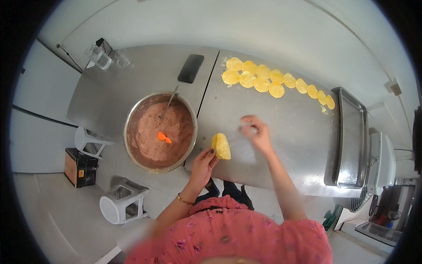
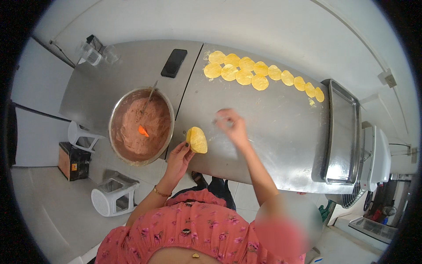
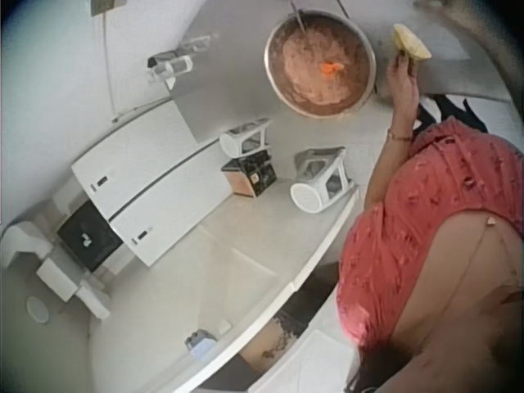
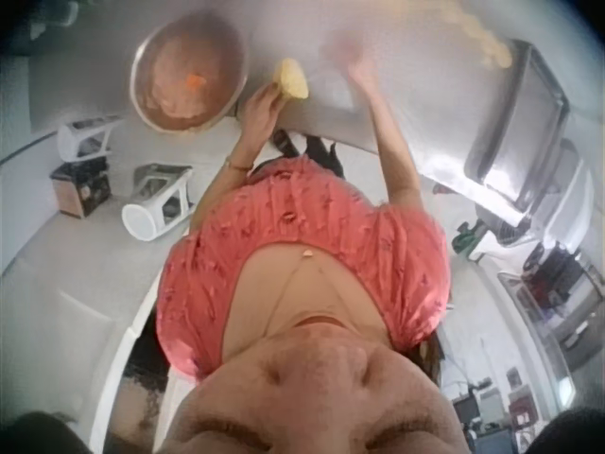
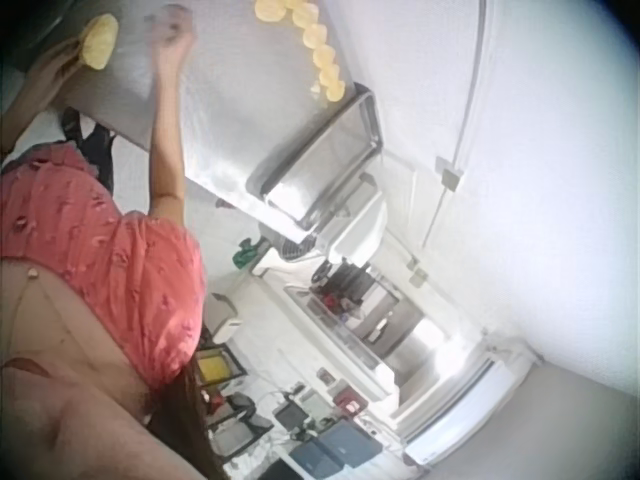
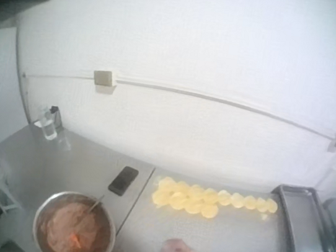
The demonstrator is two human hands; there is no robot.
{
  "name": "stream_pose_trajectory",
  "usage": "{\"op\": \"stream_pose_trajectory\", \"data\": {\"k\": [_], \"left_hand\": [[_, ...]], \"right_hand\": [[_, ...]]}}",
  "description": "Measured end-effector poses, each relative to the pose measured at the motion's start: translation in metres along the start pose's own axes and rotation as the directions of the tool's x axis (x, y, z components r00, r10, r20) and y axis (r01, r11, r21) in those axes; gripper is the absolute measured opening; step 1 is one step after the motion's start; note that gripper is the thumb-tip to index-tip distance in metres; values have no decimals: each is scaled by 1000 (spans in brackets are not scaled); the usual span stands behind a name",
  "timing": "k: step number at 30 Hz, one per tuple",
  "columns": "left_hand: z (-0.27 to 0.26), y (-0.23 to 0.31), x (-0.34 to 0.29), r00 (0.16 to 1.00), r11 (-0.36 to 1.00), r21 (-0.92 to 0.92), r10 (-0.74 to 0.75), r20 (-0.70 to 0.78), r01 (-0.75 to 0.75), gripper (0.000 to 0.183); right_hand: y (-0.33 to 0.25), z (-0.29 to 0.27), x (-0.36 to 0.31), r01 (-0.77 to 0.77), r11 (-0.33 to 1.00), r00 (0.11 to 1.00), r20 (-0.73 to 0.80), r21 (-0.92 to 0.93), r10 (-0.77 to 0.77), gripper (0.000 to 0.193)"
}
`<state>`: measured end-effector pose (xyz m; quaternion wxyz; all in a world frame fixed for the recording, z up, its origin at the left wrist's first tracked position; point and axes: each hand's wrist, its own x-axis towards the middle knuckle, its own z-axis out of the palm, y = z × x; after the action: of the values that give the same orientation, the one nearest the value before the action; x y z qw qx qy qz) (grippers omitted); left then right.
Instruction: The person removes yellow dough slices from a plastic bag and places them one by one in a row on a stainless steel countertop. They continue arranging the slices in a line across the surface.
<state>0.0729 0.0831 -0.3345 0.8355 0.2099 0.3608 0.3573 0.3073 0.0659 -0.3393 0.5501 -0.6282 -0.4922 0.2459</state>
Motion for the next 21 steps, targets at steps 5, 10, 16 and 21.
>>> {"op": "stream_pose_trajectory", "data": {"k": [5,10,16,21], "left_hand": [[9,0,8,999,995,87,37,19,-38,23],[20,-2,7,997,981,181,72,-26,-66,18],[31,-6,8,978,889,412,206,34,-201,22],[35,-6,8,958,767,578,263,115,-280,20]], "right_hand": [[-65,42,-39,122,989,991,73,-80,-116,23],[-71,47,-46,-66,995,997,-32,74,68,17],[-64,47,-57,-205,964,969,-104,168,224,12],[-53,32,-54,-386,741,898,39,550,438,10]]}}
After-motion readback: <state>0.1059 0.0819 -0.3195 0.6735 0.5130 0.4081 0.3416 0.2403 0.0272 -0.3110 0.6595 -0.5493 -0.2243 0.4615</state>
